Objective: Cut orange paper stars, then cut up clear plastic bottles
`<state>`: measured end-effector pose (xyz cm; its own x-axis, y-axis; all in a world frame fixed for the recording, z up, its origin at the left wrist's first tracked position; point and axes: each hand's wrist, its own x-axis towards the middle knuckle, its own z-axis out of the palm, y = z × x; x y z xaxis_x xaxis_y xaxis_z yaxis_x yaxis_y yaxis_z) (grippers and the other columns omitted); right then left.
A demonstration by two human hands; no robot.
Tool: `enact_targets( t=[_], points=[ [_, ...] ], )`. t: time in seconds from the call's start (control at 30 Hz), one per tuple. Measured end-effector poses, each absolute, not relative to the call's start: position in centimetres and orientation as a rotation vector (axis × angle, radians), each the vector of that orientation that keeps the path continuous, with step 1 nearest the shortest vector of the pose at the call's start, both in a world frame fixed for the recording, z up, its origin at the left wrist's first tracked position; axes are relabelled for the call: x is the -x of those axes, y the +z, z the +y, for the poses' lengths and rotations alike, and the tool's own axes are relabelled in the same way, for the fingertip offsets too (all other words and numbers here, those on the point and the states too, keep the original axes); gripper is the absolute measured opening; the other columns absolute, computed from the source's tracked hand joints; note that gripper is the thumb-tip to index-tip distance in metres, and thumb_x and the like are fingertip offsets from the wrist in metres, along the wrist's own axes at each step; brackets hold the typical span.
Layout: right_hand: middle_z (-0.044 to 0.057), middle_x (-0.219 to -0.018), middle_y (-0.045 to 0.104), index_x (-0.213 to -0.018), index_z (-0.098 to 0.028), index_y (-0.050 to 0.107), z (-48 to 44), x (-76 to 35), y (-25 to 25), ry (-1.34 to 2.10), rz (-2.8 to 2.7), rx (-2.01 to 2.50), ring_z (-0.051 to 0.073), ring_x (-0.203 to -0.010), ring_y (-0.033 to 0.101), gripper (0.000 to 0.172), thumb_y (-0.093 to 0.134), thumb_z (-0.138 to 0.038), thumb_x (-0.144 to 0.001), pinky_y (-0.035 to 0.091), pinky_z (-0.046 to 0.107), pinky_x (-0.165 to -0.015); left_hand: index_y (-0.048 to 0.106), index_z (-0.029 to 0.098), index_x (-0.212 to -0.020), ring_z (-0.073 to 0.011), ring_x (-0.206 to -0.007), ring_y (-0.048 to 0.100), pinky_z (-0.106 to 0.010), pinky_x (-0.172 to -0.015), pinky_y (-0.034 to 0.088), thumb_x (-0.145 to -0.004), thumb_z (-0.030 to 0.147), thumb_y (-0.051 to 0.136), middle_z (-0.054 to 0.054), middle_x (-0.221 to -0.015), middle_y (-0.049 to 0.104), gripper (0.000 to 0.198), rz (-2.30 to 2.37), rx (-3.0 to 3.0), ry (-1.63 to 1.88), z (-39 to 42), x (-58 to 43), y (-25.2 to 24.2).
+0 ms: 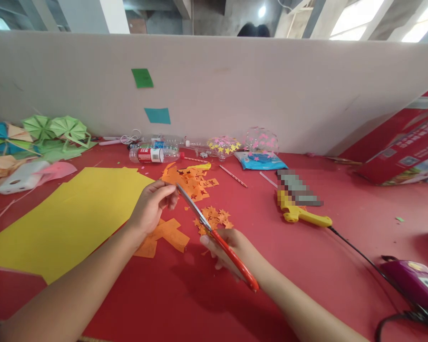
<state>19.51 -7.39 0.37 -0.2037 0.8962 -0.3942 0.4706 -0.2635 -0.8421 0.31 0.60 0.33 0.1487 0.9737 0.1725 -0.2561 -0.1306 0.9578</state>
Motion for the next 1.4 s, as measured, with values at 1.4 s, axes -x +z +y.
enact_targets(
  t=[1.4],
  points=[
    [-0.001,-0.048,0.060,-0.061,-0.018,0.046,-7.7,-19.7,-0.5,1.548,-1.602,1.585,0.002,-0.025,0.034,0.053,0.049,-0.069,-0.074,0.025,0.014,-0.026,0.058,0.017,-0.055,-0.0064,-0.043,0.046,-0.021,-0.046,0.038,-0.071,0.026,0.058,0.004,-0.049,0.054,0.018,0.886,-1.106,1.458,-0.3,-1.4,0.3]
  ],
)
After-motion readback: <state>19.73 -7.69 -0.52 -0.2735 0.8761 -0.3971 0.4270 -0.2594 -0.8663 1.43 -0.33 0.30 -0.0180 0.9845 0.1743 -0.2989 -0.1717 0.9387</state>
